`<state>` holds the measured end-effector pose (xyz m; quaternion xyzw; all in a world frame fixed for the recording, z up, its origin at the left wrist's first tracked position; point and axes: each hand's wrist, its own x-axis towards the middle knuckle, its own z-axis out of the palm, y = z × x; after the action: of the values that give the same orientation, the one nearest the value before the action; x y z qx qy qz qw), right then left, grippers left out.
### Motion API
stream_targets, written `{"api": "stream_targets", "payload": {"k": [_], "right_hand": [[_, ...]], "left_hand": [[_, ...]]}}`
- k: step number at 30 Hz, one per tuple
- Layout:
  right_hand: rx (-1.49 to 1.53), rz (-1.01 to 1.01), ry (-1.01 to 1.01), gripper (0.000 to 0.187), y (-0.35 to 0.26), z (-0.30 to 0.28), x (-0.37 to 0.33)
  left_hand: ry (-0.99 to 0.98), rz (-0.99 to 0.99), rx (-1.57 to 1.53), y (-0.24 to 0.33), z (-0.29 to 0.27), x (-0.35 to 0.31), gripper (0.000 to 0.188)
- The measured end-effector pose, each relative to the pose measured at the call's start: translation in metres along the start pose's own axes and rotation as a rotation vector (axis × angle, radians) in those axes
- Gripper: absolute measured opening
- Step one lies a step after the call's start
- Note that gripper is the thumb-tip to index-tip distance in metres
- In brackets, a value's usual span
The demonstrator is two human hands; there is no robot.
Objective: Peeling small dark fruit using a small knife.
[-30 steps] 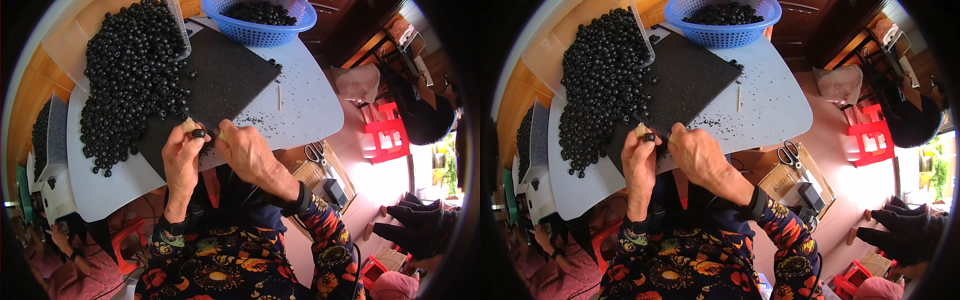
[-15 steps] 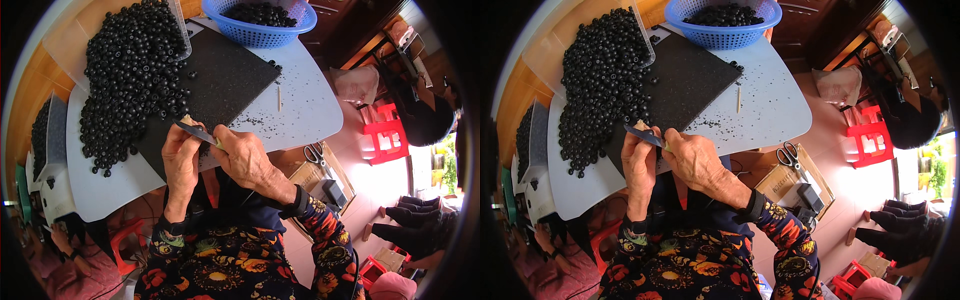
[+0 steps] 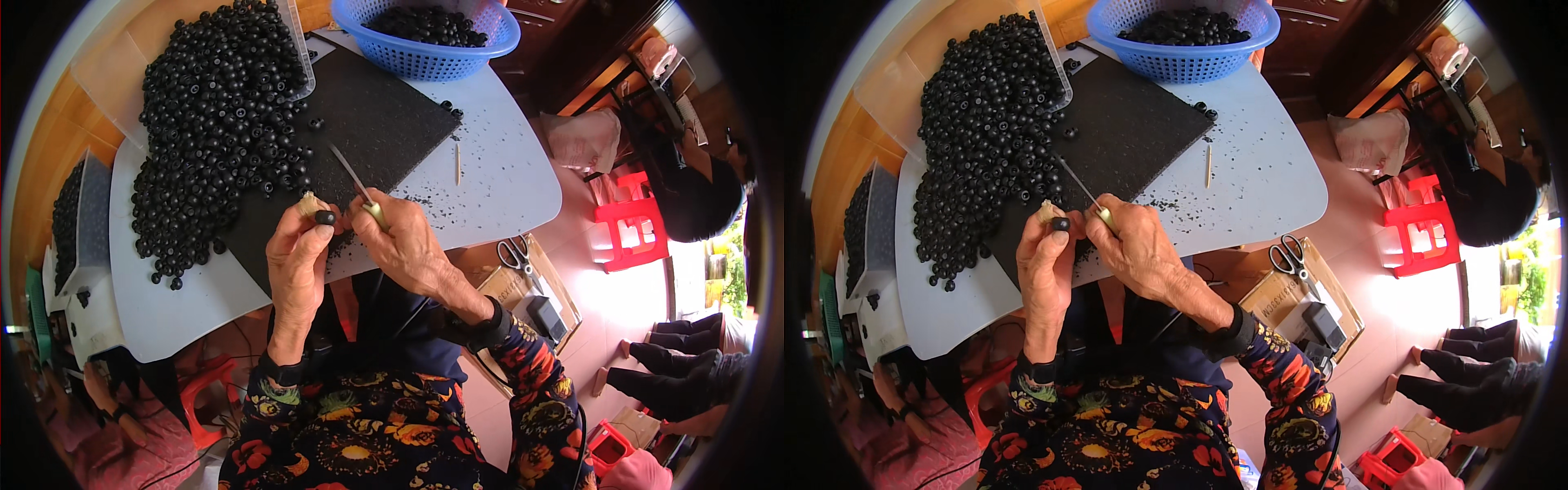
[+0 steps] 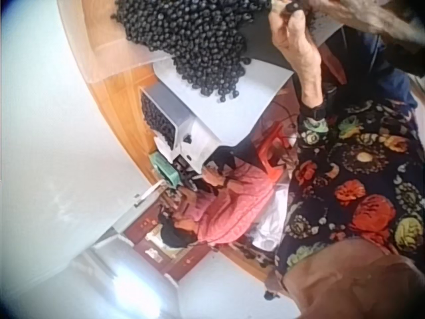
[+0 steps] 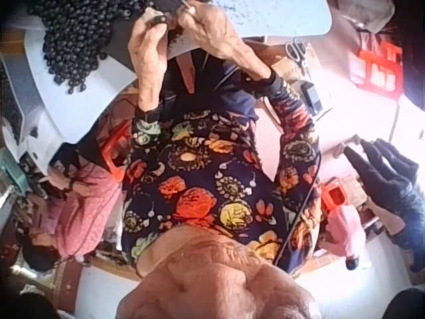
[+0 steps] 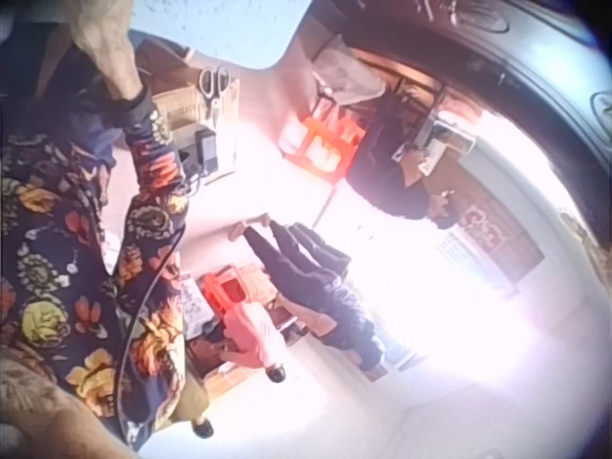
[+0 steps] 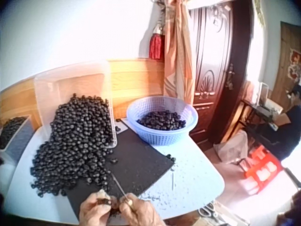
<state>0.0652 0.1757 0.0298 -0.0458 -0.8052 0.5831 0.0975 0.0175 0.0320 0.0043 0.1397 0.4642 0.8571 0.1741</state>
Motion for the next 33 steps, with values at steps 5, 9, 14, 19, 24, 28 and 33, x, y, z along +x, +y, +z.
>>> {"api": "stream_targets", "payload": {"k": [5,9,14,19,24,28,33], "right_hand": [[0.110,-0.016,-0.078,0.027,-0.011,0.006,0.005],[0.066,-0.077,-0.008,0.017,-0.014,-0.001,0.024],[-0.398,-0.379,0.474,0.027,-0.039,-0.074,0.118],[-0.454,-0.297,0.225,0.024,-0.028,-0.046,0.129],[-0.515,-0.332,-0.028,0.024,0.011,0.004,0.129],[-0.665,-0.370,-0.042,0.025,0.024,0.010,0.141],[-0.497,-0.201,-0.032,0.021,0.007,-0.006,0.116]], "left_hand": [[0.017,0.000,0.119,0.001,0.010,-0.001,0.021],[-0.032,0.093,0.114,-0.006,0.002,0.004,0.030],[-0.034,0.064,0.131,-0.003,-0.001,0.004,0.034],[-0.013,0.030,0.065,-0.003,-0.006,0.004,0.033],[-0.032,0.040,0.003,-0.008,-0.008,0.004,0.033],[-0.043,-0.065,0.032,-0.002,-0.009,0.005,0.026],[-0.033,-0.034,-0.025,-0.005,-0.006,0.006,0.021]]}}
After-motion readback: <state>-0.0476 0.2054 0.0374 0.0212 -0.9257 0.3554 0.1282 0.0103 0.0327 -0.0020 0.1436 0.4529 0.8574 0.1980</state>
